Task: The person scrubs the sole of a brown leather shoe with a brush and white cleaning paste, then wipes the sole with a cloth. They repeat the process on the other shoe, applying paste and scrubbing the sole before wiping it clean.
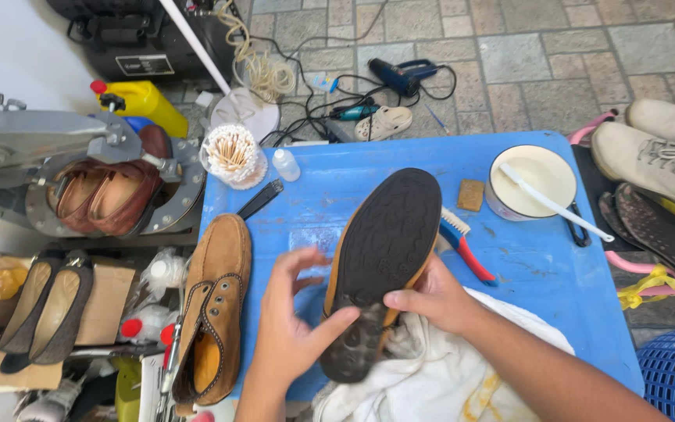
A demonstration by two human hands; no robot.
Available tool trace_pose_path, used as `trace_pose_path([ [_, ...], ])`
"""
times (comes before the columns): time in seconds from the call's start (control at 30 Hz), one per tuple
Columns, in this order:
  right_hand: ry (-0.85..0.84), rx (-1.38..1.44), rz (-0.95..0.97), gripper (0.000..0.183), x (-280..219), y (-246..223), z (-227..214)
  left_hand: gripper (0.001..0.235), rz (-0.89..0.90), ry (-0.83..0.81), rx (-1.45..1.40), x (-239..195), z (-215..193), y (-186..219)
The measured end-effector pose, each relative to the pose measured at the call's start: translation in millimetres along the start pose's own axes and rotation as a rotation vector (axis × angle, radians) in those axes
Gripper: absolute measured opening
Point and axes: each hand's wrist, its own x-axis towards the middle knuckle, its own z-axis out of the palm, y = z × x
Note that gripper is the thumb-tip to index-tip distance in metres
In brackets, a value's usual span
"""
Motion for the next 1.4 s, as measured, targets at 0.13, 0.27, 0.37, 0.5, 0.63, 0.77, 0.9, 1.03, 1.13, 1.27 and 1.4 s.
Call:
trace_pose_path([
  [0.13, -0.073, -0.035, 0.017, 0.098, -5, -5, 5, 0.114, 0.095, -0.222, -0.107, 44, 6, 4],
  [0.27, -0.041, -0.161, -0.068, 0.111, 2, -16, 8, 0.111, -0.020, -0.350, -0.173, 85, 14, 0],
  [0.37, 0.030, -0.290, -0.250, 0.119, 8, -26, 10, 0.090, -0.133, -0.362, -0.289, 103, 23, -14],
  [0.5, 0.078, -0.316, -0.276, 0.122, 12, -33, 12, 0.064, -0.235, -0.303, -0.352, 107, 38, -35],
  [0.63, 0.099, -0.305, -0.188, 0.117, 12, -40, 12, 0.058, -0.072, -0.227, -0.017, 103, 32, -25],
  [0.77, 0.080, -0.309, -0.159, 0.122, 13, -46, 13, 0.092, 0.346, -0.165, 0.315, 102, 36, 13],
  [0.9, 0.095, -0.396, -0.171, 0.122, 10, -44, 13, 0.069, 0.155, -0.218, 0.430, 124, 57, 18],
  [1.03, 0.099, -0.414, -0.163, 0.123, 11, -45, 11, 0.046, 0.099, -0.294, 0.555, 150, 66, 1],
  [1.13, 0.108, -0.398, -0.154, 0.123, 12, -44, 11, 0.038, 0.137, -0.266, 0.620, 151, 69, -3],
  [1.27, 0.143, -0.420, -0.096, 0.121, 15, -44, 4, 0.065, 0.221, -0.247, 0.446, 113, 54, 1],
  [1.4, 0.158, -0.342, -0.104, 0.114, 15, -40, 5, 0.047, -0.037, 0.012, 0.342, 58, 38, -9],
])
